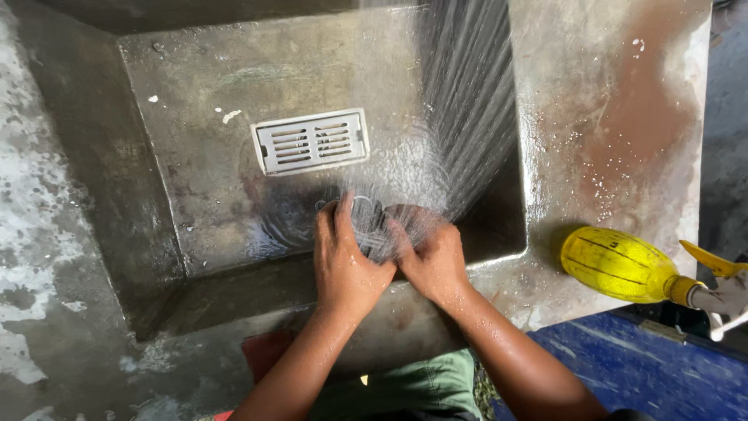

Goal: The person scrubs a metal mechanical part with a sanding block, sprays it with a cleaning solution, and rinses it under running water in a utility sink. The part is turned and manipulated to clean multiple surfaces.

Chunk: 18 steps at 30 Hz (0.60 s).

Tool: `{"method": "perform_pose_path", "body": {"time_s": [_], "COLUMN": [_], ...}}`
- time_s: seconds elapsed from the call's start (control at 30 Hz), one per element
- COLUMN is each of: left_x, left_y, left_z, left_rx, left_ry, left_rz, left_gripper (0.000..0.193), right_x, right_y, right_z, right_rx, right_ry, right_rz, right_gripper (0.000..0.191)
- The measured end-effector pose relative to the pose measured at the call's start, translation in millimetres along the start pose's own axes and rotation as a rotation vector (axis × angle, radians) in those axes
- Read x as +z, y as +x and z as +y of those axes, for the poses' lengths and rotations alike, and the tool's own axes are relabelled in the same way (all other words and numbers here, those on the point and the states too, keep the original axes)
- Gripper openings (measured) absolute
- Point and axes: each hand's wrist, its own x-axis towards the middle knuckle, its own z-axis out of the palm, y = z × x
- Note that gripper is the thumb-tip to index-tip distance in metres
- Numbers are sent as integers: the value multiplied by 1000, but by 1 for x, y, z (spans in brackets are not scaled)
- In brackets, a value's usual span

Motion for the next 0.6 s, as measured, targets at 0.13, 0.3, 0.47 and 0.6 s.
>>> {"method": "perform_pose_path", "body": {"time_s": [0.13,0.3,0.47,0.6], "left_x": [-2,-4,-3,-4], "left_y": [1,-2,0,2], "left_z": [0,-1,-3,-7], "left_rx": [66,140,150,143], "left_ry": [-41,-97,-160,-236], "left_rz": [35,35,2,-19], "left_gripper": [98,103,105,96], "right_x": [1,-1,-1,0], "right_y": [1,1,0,3], "right_z": [1,2,6,7], "right_rx": [19,103,41,47], "right_ry": [12,14,68,79], "right_rz": [11,14,84,106], "right_gripper": [20,18,15,14]}}
